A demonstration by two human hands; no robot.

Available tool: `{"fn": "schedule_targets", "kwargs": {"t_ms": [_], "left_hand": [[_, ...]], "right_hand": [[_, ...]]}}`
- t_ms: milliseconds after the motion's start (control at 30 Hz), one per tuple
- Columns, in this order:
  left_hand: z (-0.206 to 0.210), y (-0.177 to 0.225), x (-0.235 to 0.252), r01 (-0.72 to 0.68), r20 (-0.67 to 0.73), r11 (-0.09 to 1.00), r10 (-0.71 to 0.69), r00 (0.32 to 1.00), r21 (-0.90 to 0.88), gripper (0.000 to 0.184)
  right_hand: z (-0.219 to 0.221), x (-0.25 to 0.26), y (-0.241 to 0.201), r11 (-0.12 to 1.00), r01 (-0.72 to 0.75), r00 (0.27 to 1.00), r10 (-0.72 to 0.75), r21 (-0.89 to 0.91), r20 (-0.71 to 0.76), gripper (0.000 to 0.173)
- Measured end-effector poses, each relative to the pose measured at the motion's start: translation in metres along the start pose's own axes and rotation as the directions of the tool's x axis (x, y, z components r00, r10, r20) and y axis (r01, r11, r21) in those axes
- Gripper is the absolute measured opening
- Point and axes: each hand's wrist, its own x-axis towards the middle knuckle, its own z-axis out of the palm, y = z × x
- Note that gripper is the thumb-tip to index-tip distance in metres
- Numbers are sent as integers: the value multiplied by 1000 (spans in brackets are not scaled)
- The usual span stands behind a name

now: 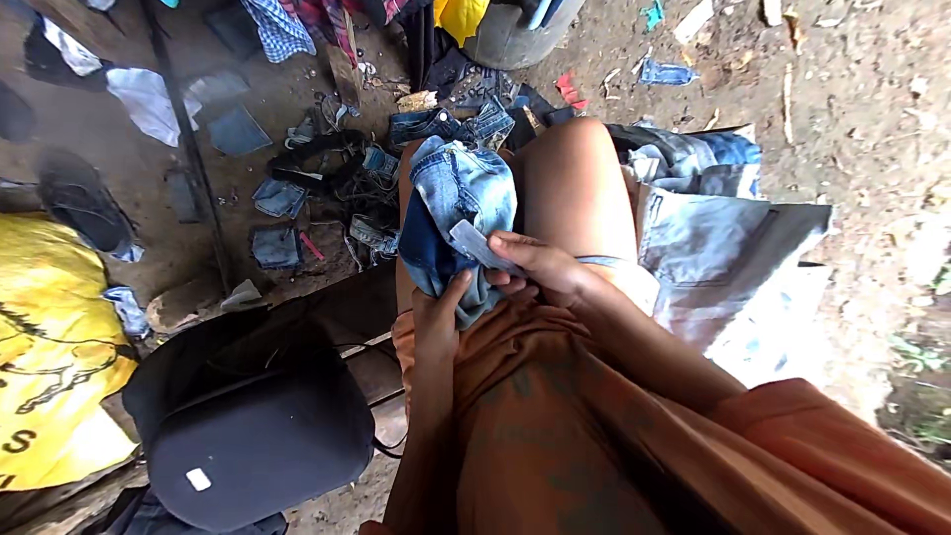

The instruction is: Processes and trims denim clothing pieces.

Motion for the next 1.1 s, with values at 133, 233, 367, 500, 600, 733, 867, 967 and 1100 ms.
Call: {"fn": "schedule_targets", "kwargs": {"t_ms": [133,233,367,500,600,733,867,967,1100], "left_hand": [[3,8,0,22,-29,996,-19,999,84,25],[7,10,1,36,-54,992,-29,998,123,23],[6,9,2,53,-48,995,-49,998,88,19],[-1,19,2,142,10,989,-142,990,-48,22],[-4,18,1,132,48,991,-130,990,-33,25],[-3,9,1,48,41,999,-48,998,13,24],[-4,2,-1,-17,27,999,16,1000,42,22],[1,-4,-2,-68,26,988,65,998,140,20],[-5,-3,3,-42,83,986,29,996,160,22]], "right_hand": [[8,-3,1,978,103,988,-121,-179,-93,30],[12,-16,13,707,286,879,-462,-647,-117,32],[13,-23,31,214,226,746,-665,-950,28,46],[9,-15,42,57,217,659,-745,-974,103,42],[7,-9,45,15,244,600,-788,-970,138,40],[14,3,39,109,261,601,-796,-959,73,40],[7,-3,43,298,310,704,-710,-903,7,37],[6,-3,43,513,370,733,-674,-774,-96,28],[5,-3,17,962,194,958,-227,-191,-173,23]]}}
